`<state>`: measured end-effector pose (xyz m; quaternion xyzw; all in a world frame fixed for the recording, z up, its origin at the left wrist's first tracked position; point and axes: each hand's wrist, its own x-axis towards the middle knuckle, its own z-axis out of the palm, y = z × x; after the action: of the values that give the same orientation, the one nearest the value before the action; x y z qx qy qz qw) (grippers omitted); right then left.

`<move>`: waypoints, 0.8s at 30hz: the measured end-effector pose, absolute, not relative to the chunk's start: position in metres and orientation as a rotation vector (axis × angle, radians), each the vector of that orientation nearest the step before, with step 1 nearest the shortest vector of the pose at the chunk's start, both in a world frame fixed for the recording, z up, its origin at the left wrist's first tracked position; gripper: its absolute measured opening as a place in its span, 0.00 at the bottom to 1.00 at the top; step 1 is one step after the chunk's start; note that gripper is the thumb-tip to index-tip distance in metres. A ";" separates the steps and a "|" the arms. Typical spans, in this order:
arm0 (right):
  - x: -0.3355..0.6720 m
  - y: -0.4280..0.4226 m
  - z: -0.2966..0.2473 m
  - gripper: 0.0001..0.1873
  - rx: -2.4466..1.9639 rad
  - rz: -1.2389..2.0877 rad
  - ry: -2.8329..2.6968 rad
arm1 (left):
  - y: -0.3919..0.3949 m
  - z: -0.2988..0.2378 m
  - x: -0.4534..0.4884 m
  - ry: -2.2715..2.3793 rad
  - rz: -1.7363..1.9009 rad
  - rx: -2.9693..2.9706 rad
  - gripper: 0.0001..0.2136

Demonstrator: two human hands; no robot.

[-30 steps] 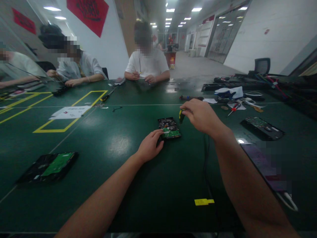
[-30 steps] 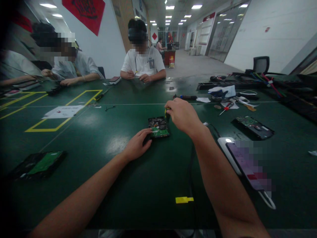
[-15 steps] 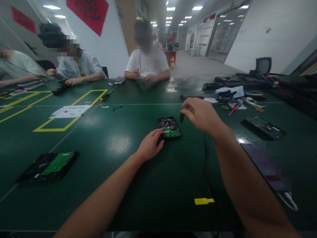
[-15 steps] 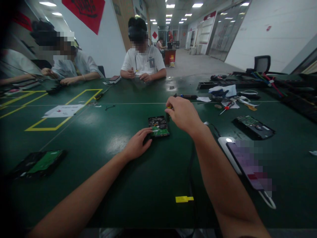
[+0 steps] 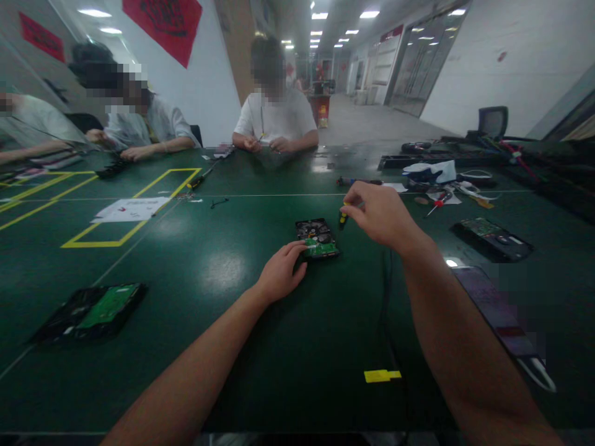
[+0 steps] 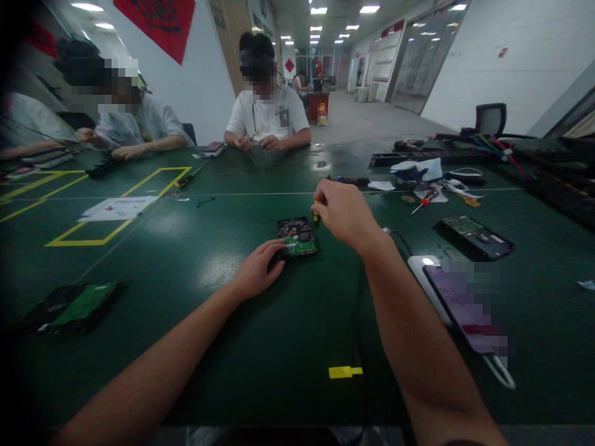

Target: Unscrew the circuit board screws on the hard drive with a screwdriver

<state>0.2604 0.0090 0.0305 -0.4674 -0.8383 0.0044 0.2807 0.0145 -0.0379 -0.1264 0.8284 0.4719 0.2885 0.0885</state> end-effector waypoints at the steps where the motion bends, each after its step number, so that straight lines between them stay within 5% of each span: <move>1: 0.260 0.009 0.030 0.03 -1.247 0.005 -2.251 | -0.038 -0.126 0.015 1.405 0.856 2.465 0.20; 24: 0.257 0.010 0.029 0.06 -1.246 -0.067 -2.298 | -0.039 -0.125 0.014 1.405 0.857 2.469 0.20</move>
<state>0.2572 0.0101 0.0287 -0.4599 -0.8486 -0.0248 0.2602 0.0142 -0.0386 -0.1252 0.8290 0.4716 0.2878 0.0869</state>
